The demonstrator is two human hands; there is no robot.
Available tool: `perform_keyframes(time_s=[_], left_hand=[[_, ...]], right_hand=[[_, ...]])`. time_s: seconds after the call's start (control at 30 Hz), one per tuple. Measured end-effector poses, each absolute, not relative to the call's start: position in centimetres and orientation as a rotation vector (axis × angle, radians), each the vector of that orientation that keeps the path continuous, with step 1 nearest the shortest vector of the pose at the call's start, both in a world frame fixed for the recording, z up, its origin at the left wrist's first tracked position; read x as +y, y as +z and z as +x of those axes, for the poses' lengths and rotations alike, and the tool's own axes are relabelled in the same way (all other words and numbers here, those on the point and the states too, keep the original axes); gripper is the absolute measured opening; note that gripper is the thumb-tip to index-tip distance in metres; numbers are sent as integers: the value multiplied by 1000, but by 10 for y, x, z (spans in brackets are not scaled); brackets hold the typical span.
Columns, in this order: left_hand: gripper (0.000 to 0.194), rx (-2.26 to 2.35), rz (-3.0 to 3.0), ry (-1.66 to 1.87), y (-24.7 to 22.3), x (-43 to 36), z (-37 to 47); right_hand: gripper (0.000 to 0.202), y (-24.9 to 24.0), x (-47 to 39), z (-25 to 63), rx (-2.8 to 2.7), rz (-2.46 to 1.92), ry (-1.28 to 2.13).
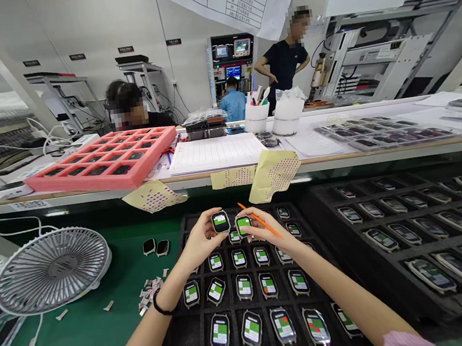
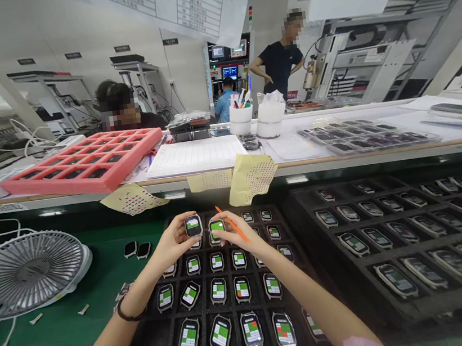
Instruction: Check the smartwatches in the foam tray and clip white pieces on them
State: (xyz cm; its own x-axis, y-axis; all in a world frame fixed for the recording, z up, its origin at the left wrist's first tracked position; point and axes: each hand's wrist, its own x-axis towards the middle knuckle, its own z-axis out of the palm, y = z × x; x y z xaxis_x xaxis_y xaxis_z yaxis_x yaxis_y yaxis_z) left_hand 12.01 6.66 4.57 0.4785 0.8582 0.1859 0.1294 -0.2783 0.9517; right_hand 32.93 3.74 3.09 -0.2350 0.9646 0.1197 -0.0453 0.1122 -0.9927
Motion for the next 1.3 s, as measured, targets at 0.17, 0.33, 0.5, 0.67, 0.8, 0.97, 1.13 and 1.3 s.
perform_keyframes(time_s=[0.17, 0.33, 0.5, 0.67, 0.8, 0.97, 1.13, 1.3], left_hand=[[48, 876, 1793, 955, 45, 66, 120], [40, 848, 2065, 976, 51, 61, 122], [41, 835, 2486, 975, 47, 54, 129], [45, 975, 2814, 877, 37, 53, 131], [37, 810, 2863, 1045, 45, 56, 127], [40, 609, 2855, 1215, 53, 63, 125], [37, 546, 2834, 1271, 48, 67, 127], [34, 575, 2764, 1324, 46, 67, 129]], right_hand=[[32, 28, 38, 330, -1461, -947, 1297], [33, 28, 37, 326, -1406, -955, 1325], [35, 27, 30, 318, -1473, -1024, 1227], [39, 25, 25, 313, -1650, -1023, 1001], [48, 37, 28, 315, -1513, -866, 1281], [47, 45, 35, 321, -1248, -677, 1757], [47, 42, 42, 322, -1134, -686, 1829], [47, 48, 39, 321, -1115, -718, 1801]])
